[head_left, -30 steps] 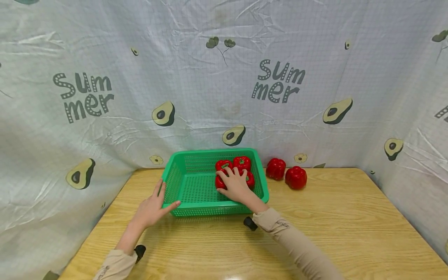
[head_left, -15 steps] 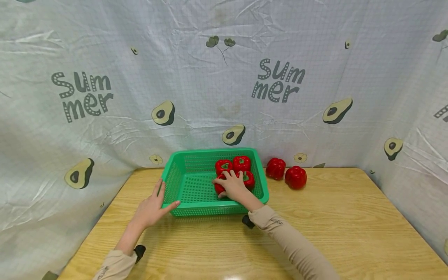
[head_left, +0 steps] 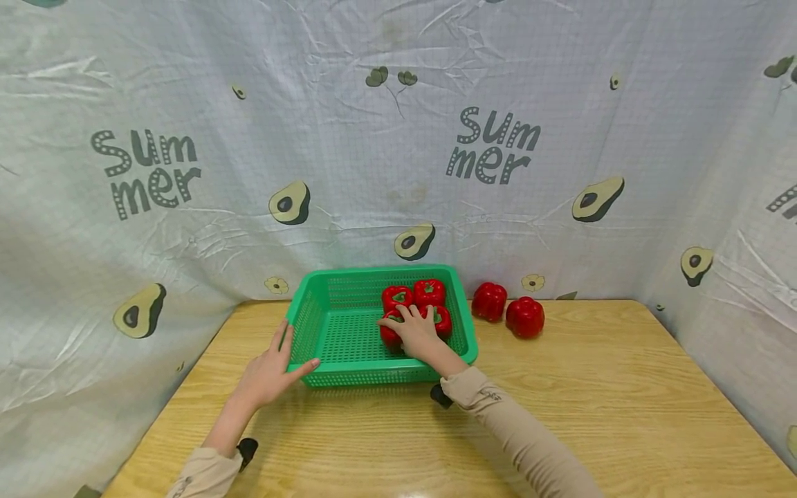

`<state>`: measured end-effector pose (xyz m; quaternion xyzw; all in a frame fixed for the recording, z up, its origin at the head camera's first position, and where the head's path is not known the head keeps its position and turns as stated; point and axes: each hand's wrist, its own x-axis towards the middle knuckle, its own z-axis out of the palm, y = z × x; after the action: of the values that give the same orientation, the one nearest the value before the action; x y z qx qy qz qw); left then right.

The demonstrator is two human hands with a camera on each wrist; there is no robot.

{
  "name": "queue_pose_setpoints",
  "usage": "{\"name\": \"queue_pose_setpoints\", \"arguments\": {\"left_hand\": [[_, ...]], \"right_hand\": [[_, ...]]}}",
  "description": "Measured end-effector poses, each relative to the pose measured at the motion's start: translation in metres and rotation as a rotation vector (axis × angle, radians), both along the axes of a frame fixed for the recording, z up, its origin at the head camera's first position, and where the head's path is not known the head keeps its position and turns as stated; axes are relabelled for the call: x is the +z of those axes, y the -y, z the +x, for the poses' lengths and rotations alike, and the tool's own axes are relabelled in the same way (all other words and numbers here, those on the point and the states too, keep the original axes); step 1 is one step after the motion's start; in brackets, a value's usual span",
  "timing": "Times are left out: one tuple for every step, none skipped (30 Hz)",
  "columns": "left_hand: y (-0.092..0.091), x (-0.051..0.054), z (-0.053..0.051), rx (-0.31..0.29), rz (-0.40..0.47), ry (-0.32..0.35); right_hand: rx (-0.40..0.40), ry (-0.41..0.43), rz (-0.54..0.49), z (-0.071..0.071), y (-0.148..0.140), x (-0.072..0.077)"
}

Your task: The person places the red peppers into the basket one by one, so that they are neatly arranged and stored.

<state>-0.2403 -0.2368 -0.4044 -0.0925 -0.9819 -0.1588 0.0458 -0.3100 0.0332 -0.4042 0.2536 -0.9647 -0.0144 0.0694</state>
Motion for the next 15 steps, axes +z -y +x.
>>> {"name": "queue_pose_setpoints", "arguments": {"left_hand": [[0.0001, -0.0001, 0.0000, 0.000, 0.000, 0.002], [0.0003, -0.0001, 0.0000, 0.000, -0.001, 0.005], [0.0004, -0.0001, 0.0001, 0.000, -0.001, 0.007], [0.0005, 0.0000, 0.0002, 0.000, -0.002, 0.008], [0.0006, 0.0000, 0.0003, -0.001, 0.000, 0.008], [0.0006, 0.0001, 0.0004, -0.001, 0.001, 0.006], [0.0007, 0.0001, 0.0004, -0.002, -0.001, 0.004], [0.0007, 0.0001, 0.0004, -0.002, -0.001, 0.003], [0.0007, 0.0002, 0.0003, -0.002, -0.001, 0.002], [0.0006, 0.0002, 0.0003, -0.001, -0.001, 0.001], [0.0006, 0.0003, 0.0002, 0.000, -0.002, 0.001], [0.0005, 0.0004, 0.0000, 0.000, -0.002, 0.002], [0.0004, 0.0005, -0.0001, 0.000, -0.001, 0.002], [0.0003, 0.0006, -0.0003, 0.000, -0.001, 0.002], [0.0003, 0.0008, -0.0006, 0.001, -0.001, 0.001]], "right_hand": [[-0.008, 0.000, 0.007, 0.0001, 0.0004, 0.0001], [-0.015, 0.006, 0.015, 0.0001, 0.0008, 0.0001], [-0.023, 0.011, 0.022, 0.0001, 0.0011, 0.0001], [-0.031, 0.018, 0.029, 0.0001, 0.0015, 0.0000], [-0.041, 0.027, 0.037, 0.0001, 0.0017, 0.0000], [-0.051, 0.031, 0.049, 0.0001, 0.0018, -0.0002], [-0.061, 0.037, 0.066, -0.0001, 0.0018, -0.0004], [-0.070, 0.046, 0.078, 0.0000, 0.0018, -0.0001], [-0.078, 0.054, 0.092, 0.0000, 0.0018, 0.0002], [-0.085, 0.067, 0.100, 0.0001, 0.0016, 0.0006], [-0.090, 0.080, 0.104, 0.0002, 0.0014, 0.0013], [-0.093, 0.092, 0.102, 0.0004, 0.0012, 0.0018], [-0.094, 0.105, 0.098, 0.0006, 0.0008, 0.0026], [-0.092, 0.120, 0.085, 0.0008, 0.0004, 0.0035], [-0.087, 0.125, 0.075, 0.0006, -0.0002, 0.0037]]}}
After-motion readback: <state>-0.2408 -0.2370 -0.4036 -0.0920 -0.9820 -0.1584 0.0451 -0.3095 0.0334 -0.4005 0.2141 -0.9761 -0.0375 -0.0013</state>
